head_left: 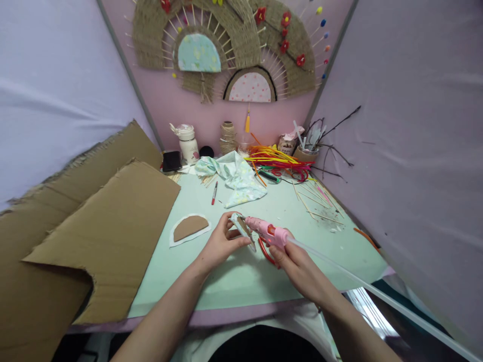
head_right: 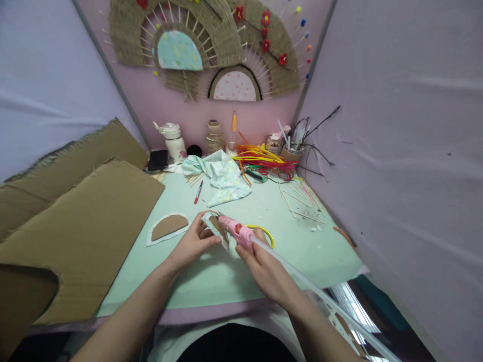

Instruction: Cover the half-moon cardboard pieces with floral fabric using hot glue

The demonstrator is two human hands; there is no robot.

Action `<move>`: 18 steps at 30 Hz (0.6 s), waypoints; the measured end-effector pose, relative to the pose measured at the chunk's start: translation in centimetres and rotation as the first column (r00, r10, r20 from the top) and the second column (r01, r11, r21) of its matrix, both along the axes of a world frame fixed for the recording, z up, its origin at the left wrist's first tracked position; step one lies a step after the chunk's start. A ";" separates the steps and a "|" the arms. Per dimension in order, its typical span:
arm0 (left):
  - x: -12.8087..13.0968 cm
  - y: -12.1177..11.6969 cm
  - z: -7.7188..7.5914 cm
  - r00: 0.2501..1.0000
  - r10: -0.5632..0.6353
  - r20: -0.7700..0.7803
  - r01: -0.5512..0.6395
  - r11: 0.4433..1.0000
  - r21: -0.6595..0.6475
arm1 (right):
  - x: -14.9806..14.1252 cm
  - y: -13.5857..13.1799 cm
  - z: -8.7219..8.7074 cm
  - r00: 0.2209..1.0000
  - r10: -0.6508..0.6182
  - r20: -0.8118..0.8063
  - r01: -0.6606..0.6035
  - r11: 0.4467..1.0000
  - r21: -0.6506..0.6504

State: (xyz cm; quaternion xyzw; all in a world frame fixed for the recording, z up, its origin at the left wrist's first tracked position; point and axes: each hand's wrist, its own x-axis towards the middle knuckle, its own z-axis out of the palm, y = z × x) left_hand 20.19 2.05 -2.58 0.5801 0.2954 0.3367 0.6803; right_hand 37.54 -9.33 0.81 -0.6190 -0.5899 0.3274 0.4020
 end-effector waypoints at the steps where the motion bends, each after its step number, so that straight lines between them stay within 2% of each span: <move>1: 0.0 0.0 0.0 1.000 -0.002 0.000 0.002 1.000 0.000 | 0.0 0.0 0.0 1.000 0.006 0.001 -0.006 1.000 -0.013; 10: 0.0 -0.1 0.1 1.000 0.009 -0.009 -0.009 1.000 -0.003 | 0.0 0.0 -0.1 1.000 0.024 0.006 -0.023 0.996 -0.086; 18: 0.0 -0.1 0.2 1.000 0.014 -0.015 -0.014 1.000 -0.004 | 0.0 -0.1 -0.1 1.000 0.004 0.002 -0.004 1.000 -0.027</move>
